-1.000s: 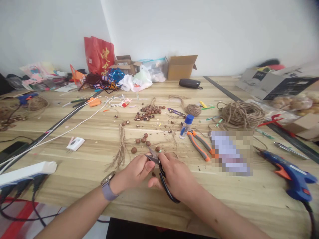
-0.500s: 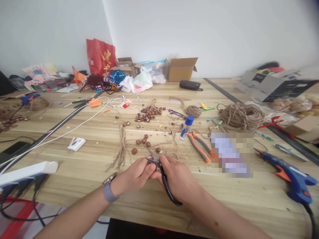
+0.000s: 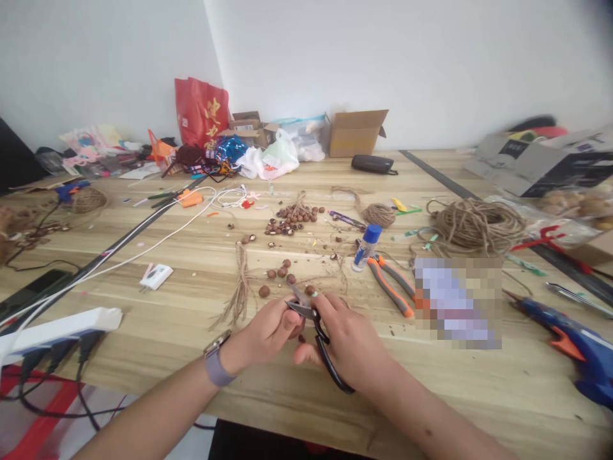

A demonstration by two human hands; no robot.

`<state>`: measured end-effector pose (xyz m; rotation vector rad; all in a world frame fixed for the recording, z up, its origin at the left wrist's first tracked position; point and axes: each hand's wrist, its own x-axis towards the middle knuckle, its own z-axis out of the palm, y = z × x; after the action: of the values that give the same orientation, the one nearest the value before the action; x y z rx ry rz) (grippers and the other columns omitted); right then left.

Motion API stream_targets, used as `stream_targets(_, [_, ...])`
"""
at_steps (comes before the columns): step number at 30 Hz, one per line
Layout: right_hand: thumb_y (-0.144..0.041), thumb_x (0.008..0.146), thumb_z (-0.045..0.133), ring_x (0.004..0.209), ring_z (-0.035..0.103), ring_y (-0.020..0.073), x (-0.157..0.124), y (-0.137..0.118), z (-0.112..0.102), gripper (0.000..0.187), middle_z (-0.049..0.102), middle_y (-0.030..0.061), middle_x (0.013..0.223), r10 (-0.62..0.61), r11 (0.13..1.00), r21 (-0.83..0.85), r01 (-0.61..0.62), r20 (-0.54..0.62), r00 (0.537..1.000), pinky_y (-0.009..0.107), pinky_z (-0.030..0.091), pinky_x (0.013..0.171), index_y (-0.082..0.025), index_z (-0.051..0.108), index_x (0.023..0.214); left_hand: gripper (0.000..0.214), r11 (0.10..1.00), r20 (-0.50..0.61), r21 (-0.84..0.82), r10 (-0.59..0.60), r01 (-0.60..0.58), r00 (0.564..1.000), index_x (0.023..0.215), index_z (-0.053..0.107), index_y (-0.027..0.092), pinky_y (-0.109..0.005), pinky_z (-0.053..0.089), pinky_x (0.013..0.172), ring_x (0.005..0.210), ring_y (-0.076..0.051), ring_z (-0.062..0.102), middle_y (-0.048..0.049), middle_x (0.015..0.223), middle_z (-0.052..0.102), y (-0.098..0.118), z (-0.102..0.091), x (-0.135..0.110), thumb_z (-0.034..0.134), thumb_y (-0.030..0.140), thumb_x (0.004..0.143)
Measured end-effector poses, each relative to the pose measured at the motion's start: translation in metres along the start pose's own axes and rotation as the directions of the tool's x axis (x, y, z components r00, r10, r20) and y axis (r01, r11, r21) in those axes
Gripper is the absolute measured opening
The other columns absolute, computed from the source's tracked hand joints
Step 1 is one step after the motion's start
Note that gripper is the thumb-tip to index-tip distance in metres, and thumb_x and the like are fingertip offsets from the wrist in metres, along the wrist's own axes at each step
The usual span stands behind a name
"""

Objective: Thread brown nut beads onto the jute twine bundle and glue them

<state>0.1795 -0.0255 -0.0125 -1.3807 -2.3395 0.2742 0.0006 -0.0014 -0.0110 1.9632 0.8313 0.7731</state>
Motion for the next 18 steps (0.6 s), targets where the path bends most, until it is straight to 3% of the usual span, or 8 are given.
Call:
stream_targets(9, [-0.060, 0.088, 0.042, 0.068, 0.064, 0.0221, -0.001, -0.004, 0.001, 0.043, 0.063, 0.0098, 0.086, 0.016, 0.999, 0.031, -0.018, 0.082, 0.997, 0.028, 0.040, 0.055, -0.018, 0.050, 0.094, 0.058, 0.997, 0.014, 0.076, -0.005, 0.004, 1.000, 0.067, 0.044, 0.019, -0.029, 0.035, 0.057, 0.058, -0.014, 0.043, -0.0008, 0.063, 0.046, 0.003, -0.001, -0.003, 0.018, 0.066, 0.089])
stream_targets(14, [-0.057, 0.091, 0.038, 0.064, 0.062, 0.0211, -0.002, -0.001, 0.004, 0.041, 0.064, 0.0090, 0.081, -0.002, 0.999, 0.039, 0.000, 0.059, 0.998, 0.028, 0.037, 0.054, -0.018, 0.050, 0.091, 0.056, 0.994, 0.033, 0.112, 0.010, -0.014, 0.999, 0.064, 0.041, 0.020, -0.029, 0.032, 0.055, 0.056, -0.013, 0.041, 0.0003, 0.059, 0.044, 0.007, -0.002, -0.004, 0.017, 0.062, 0.091])
stream_targets(18, [-0.058, 0.091, 0.037, 0.060, 0.060, 0.0184, -0.003, 0.004, 0.009, 0.041, 0.063, 0.0059, 0.072, -0.037, 0.993, 0.118, 0.032, 0.037, 0.999, 0.026, 0.037, 0.053, -0.019, 0.048, 0.086, 0.055, 0.999, 0.060, 0.046, -0.010, 0.007, 0.998, 0.062, 0.036, 0.020, -0.028, 0.029, 0.051, 0.051, -0.011, 0.036, 0.0020, 0.055, 0.040, 0.013, -0.001, -0.004, 0.015, 0.062, 0.092])
